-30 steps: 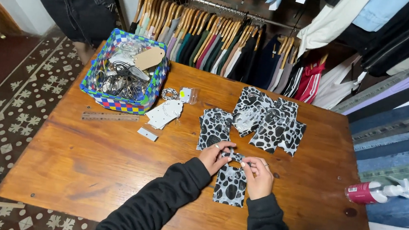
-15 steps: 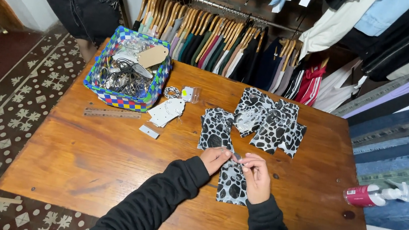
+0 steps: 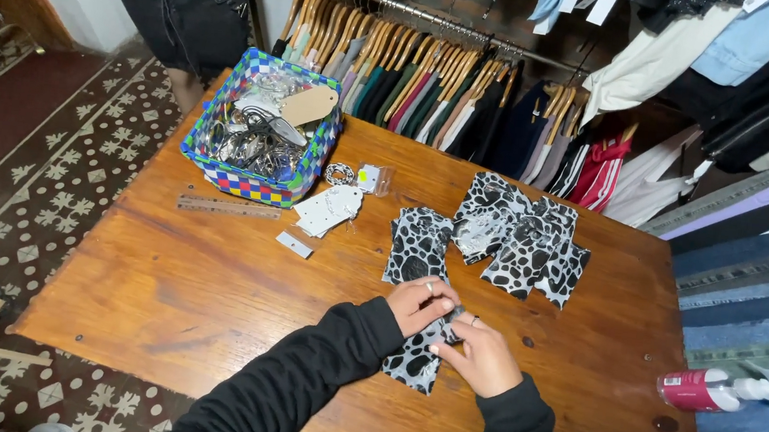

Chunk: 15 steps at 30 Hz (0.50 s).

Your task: Attaching price tags to leopard-print fabric accessories and folding them on a wooden table.

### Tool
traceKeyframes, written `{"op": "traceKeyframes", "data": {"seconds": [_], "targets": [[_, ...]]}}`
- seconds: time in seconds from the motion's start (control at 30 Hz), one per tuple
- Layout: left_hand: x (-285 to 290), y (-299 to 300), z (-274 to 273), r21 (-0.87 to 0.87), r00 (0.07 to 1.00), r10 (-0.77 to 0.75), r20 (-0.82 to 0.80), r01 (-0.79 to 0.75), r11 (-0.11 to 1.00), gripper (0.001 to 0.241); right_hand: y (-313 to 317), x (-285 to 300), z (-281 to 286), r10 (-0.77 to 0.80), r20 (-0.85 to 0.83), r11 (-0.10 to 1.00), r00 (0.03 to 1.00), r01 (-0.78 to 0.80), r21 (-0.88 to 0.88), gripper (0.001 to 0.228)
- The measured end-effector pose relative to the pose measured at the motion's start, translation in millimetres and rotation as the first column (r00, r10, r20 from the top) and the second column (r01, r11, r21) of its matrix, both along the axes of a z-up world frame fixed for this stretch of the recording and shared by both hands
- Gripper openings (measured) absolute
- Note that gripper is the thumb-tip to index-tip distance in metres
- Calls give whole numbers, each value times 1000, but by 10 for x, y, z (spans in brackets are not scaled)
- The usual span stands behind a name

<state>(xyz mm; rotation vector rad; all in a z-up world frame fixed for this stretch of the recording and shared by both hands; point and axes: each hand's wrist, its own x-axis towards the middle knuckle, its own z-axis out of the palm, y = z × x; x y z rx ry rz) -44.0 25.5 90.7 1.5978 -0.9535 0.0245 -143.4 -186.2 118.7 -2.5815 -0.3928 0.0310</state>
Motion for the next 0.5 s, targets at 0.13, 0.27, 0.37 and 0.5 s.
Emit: {"op": "traceKeyframes", "data": {"seconds": [0.13, 0.27, 0.37, 0.5], "targets": [[16, 105, 237, 56, 994, 71, -84, -67, 996, 42, -44, 94, 280, -165, -84, 986, 983, 166, 9, 31], [-204, -2, 234, 182, 981, 184, 69, -194, 964, 81, -88, 178, 388, -295, -257, 946, 920, 320, 59, 27], [-490, -82, 448, 190, 901, 278, 333, -353, 916, 99, -20, 183, 441, -281, -378, 929, 882, 349, 124, 38], [-656, -96, 550, 231, 900, 247, 359, -342, 911, 121, 78, 120, 674, -195, -436, 905, 879, 332, 264, 50]]}}
